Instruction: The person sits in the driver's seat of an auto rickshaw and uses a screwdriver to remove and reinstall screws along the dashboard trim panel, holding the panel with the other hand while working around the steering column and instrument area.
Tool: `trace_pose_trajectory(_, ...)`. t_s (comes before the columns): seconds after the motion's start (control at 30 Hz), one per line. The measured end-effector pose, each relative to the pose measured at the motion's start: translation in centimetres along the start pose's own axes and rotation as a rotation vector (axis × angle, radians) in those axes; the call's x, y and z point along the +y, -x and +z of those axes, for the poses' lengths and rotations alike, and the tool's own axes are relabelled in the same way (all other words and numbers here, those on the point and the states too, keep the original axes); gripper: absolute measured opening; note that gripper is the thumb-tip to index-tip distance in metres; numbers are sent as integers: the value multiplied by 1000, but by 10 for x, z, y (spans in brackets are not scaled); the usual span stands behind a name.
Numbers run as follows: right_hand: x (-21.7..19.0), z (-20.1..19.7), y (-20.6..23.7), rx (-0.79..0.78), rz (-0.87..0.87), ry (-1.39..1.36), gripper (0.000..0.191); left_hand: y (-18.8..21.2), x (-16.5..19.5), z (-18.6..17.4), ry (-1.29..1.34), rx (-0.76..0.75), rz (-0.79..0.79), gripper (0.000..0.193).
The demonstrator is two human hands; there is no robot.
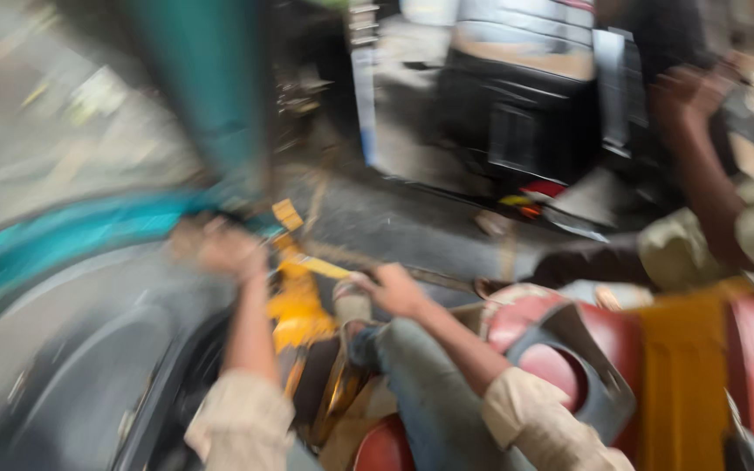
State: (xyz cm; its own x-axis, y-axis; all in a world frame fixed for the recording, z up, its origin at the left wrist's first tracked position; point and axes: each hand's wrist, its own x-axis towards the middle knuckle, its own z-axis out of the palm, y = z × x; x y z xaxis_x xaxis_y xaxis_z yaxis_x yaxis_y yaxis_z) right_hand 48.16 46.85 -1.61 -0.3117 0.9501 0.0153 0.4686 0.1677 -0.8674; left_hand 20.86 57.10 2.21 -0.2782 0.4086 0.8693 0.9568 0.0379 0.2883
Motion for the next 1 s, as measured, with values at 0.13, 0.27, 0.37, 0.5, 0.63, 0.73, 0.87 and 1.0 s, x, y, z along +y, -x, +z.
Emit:
trace_pose_trajectory(0.13, -11, -3, -5, 267, -205, 269, 45, -22, 16, -30, 143, 30, -98, 44)
trace_pose_trajectory(0.27, -19, -6, -9, 2, 28, 132, 31, -38, 29, -50, 172, 69, -62, 47)
trace_pose_trajectory(0.37, -21, -8, -10, 21, -123, -21, 39, -41, 31, -49, 192, 57, -42, 48)
trace_pose_trajectory(0.5, -18, -7, -11, 280, -300, 354, 38, -34, 26, -40, 195, 67, -64, 48)
trace_pose_trajectory(0.63, -20, -10, -22, -201, 256, -310, 35, -32, 23, -38, 186, 65, -54, 49)
trace_pose_trajectory(0.73, -22, -15, -22, -49, -183, 8, 41, -34, 23, -38, 174, 55, -73, 49)
trace_pose_trajectory(0.87, -26, -22, -25, 236, -296, 436, 36, -38, 24, -39, 178, 82, -66, 50)
trace_pose_trajectory(1.0, -28, -32, -35, -243, 212, -107, 40, -40, 25, -38, 187, 56, -77, 48)
